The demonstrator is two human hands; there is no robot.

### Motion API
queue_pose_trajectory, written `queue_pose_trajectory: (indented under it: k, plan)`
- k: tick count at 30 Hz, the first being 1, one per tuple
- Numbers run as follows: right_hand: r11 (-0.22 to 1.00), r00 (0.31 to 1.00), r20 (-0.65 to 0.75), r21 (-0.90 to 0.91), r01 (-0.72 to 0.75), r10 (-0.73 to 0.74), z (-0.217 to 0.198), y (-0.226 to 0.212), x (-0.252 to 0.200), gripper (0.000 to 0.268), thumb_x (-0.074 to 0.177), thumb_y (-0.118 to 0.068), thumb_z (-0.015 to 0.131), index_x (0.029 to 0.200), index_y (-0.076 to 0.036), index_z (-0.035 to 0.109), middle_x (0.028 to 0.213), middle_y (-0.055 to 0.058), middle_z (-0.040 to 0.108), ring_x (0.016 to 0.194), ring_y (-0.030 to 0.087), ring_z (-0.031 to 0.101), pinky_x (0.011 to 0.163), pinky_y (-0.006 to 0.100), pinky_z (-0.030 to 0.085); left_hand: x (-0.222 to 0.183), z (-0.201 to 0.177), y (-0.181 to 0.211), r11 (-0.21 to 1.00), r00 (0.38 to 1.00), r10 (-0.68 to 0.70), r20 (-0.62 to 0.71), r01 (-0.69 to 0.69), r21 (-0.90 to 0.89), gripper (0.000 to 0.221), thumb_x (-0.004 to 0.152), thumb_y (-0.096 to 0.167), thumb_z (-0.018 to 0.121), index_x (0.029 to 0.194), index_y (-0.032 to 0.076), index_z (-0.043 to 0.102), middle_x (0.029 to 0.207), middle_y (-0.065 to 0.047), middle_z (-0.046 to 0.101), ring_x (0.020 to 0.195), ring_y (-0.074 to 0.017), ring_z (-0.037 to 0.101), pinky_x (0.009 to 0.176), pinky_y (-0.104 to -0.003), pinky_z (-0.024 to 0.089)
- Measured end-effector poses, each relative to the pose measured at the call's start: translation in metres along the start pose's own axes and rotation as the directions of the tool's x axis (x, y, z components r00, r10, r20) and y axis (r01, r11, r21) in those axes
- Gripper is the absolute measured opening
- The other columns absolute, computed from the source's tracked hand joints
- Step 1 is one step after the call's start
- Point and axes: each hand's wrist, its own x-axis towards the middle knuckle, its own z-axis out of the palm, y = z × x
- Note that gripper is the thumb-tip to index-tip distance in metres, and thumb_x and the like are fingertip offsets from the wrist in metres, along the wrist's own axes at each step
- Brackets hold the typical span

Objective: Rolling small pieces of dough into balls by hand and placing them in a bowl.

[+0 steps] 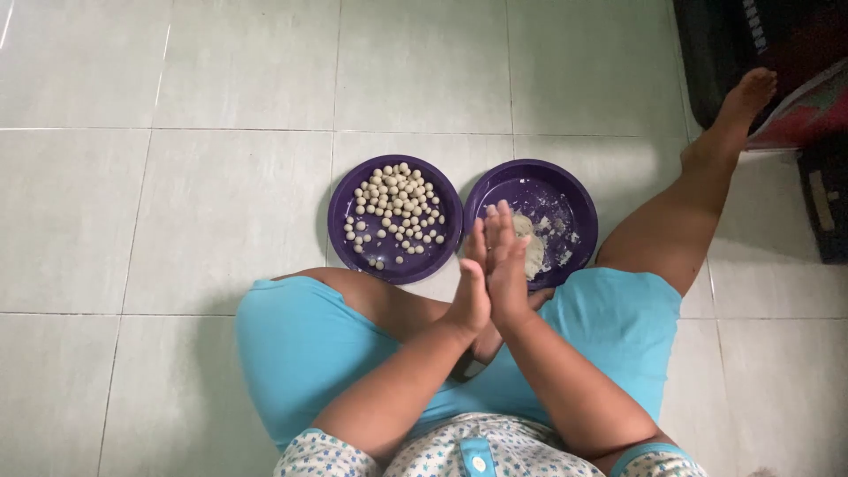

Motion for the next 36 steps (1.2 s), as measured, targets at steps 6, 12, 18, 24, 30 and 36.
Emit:
queue_pose_trajectory:
  k: [6, 12, 18, 24, 30, 36]
  plan:
    - [0.999, 1.0, 0.0, -0.033, -0.013, 0.013, 0.009, 0.005, -0.005, 0.07, 0.096, -0.052, 0.038, 0.152, -0.011, 0.031, 0.147, 0.022, 0.033, 0.136, 0.037, 0.03, 0.111, 0.051, 0.024, 0.007, 0.007, 0.002, 0.997, 0.997, -0.046, 0.062, 0.049, -0.059, 0.092, 0.091, 0.067, -0.017, 0.163, 0.013, 0.0, 0.169, -0.02, -0.001, 0.151, -0.0479, 0.005, 0.123, -0.057, 0.009]
    - [0.998, 1.0, 0.0, -0.054, -0.027, 0.027, 0.008, 0.007, -0.004, 0.068, 0.095, -0.05, 0.039, 0.151, -0.01, 0.032, 0.146, 0.022, 0.035, 0.135, 0.037, 0.032, 0.11, 0.05, 0.026, 0.008, -0.017, -0.019, 0.998, 0.998, -0.059, -0.006, 0.059, -0.009, 0.086, 0.095, 0.062, -0.015, 0.163, 0.012, 0.0, 0.166, -0.026, 0.001, 0.15, -0.0487, 0.005, 0.123, -0.055, 0.004]
    - [0.997, 0.999, -0.006, -0.073, -0.038, 0.038, -0.003, 0.004, -0.002, 0.067, 0.095, -0.049, 0.04, 0.15, -0.01, 0.034, 0.144, 0.022, 0.036, 0.133, 0.037, 0.034, 0.109, 0.05, 0.028, 0.002, -0.002, -0.049, 1.0, 0.999, 0.004, 0.038, -0.005, 0.022, 0.086, 0.099, 0.06, -0.01, 0.163, 0.005, 0.004, 0.168, -0.022, 0.003, 0.152, -0.044, 0.005, 0.124, -0.055, 0.0]
    - [0.994, 0.998, -0.015, -0.09, -0.06, 0.059, 0.009, 0.016, -0.012, 0.066, 0.095, -0.047, 0.042, 0.149, -0.01, 0.035, 0.143, 0.022, 0.038, 0.132, 0.037, 0.035, 0.108, 0.05, 0.029, 0.009, -0.022, -0.017, 1.0, 1.0, 0.017, 0.004, -0.017, -0.016, 0.084, 0.097, 0.058, -0.015, 0.163, 0.006, -0.001, 0.168, -0.021, 0.0, 0.152, -0.0449, 0.002, 0.123, -0.056, 0.001]
    - [0.991, 0.997, -0.034, -0.11, -0.079, 0.076, -0.005, 0.012, 0.002, 0.065, 0.095, -0.046, 0.043, 0.148, -0.009, 0.037, 0.141, 0.022, 0.039, 0.131, 0.036, 0.037, 0.107, 0.049, 0.031, 0.001, -0.008, -0.044, 0.999, 1.0, 0.02, -0.004, -0.02, 0.041, 0.082, 0.1, 0.057, -0.011, 0.163, 0.006, 0.004, 0.168, -0.02, 0.003, 0.153, -0.0409, 0.005, 0.125, -0.051, 0.002]
    - [0.988, 0.996, -0.052, -0.129, -0.085, 0.079, -0.001, 0.019, -0.006, 0.064, 0.094, -0.045, 0.045, 0.147, -0.009, 0.038, 0.14, 0.022, 0.041, 0.129, 0.036, 0.039, 0.106, 0.049, 0.032, 0.007, -0.011, -0.015, 0.993, 0.998, 0.031, 0.048, -0.025, -0.119, 0.094, 0.091, 0.066, -0.018, 0.163, 0.008, -0.002, 0.169, -0.018, -0.007, 0.153, -0.0426, -0.005, 0.124, -0.053, -0.003]
